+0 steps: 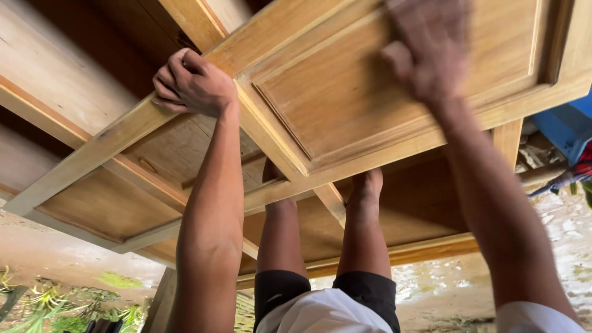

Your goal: Sanding a wooden cabinet door manually with sandpaper to smooth the surface.

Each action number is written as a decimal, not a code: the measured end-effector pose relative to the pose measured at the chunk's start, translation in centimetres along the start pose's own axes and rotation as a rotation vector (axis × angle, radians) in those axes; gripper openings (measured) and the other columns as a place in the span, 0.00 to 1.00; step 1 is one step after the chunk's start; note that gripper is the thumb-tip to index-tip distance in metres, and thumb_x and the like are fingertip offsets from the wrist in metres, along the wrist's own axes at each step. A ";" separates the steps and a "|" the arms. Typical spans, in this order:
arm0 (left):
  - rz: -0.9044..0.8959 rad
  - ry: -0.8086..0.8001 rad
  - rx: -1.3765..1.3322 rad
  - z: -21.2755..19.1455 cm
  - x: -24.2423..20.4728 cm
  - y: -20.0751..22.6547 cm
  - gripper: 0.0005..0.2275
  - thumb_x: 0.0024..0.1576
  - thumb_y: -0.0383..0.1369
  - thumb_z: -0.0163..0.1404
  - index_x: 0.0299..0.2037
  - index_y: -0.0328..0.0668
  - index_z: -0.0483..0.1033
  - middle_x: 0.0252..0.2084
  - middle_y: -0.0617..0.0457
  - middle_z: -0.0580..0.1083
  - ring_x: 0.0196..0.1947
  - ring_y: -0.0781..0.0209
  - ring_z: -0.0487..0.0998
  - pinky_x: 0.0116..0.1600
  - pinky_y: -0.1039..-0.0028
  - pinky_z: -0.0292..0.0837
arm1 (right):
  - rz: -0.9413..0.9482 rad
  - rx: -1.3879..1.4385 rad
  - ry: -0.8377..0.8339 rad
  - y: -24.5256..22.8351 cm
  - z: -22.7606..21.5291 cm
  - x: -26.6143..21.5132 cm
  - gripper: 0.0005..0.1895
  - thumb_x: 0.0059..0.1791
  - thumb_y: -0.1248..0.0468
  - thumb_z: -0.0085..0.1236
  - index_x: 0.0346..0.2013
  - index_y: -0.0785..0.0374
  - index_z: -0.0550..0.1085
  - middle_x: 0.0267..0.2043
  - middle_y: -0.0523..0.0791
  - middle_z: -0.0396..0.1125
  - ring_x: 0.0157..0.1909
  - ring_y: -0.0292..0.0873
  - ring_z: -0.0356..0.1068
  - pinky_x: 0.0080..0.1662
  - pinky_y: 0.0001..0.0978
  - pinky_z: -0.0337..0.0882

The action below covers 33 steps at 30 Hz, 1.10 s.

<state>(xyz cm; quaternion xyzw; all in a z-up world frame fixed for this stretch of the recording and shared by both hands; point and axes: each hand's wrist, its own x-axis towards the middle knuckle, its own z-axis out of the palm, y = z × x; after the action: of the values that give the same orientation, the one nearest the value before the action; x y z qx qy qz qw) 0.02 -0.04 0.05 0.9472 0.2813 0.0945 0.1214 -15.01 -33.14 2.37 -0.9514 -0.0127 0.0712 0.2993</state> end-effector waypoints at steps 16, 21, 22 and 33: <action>0.041 -0.006 0.018 0.1 0.0 -0.2 0.15 0.59 0.41 0.42 0.30 0.53 0.83 0.43 0.57 0.76 0.64 0.53 0.67 0.78 0.39 0.34 | 0.286 -0.240 -0.039 5.8 1.5 -3.5 0.42 0.66 0.33 0.25 0.88 0.49 0.60 0.88 0.46 0.38 0.86 0.54 0.28 0.80 0.62 0.28; 0.065 0.039 -0.002 0.5 0.1 0.1 0.13 0.58 0.41 0.44 0.29 0.55 0.83 0.42 0.57 0.76 0.62 0.51 0.69 0.78 0.37 0.36 | 0.569 -0.127 0.134 -1.3 4.6 -2.4 0.35 0.69 0.53 0.47 0.89 0.54 0.50 0.90 0.52 0.32 0.88 0.60 0.20 0.83 0.68 0.16; 0.059 0.027 0.010 0.4 0.1 -0.1 0.14 0.58 0.41 0.43 0.29 0.54 0.84 0.43 0.57 0.76 0.63 0.52 0.68 0.78 0.38 0.35 | 0.358 -0.326 0.075 -6.2 6.1 -1.8 0.38 0.64 0.40 0.26 0.86 0.52 0.54 0.88 0.48 0.41 0.88 0.58 0.25 0.83 0.66 0.16; 0.044 -0.006 0.048 0.5 0.1 -0.4 0.18 0.59 0.43 0.39 0.31 0.51 0.85 0.44 0.56 0.77 0.63 0.52 0.67 0.78 0.38 0.35 | 0.347 -0.039 0.071 5.2 -1.5 -4.3 0.32 0.67 0.57 0.49 0.85 0.65 0.63 0.86 0.59 0.47 0.83 0.66 0.31 0.78 0.65 0.26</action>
<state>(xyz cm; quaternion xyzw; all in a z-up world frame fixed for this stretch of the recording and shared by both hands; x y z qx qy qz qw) 0.00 0.27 -0.50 0.9561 0.2622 0.0877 0.0973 -19.16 -38.55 1.21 -0.9469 0.1611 0.0877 0.2642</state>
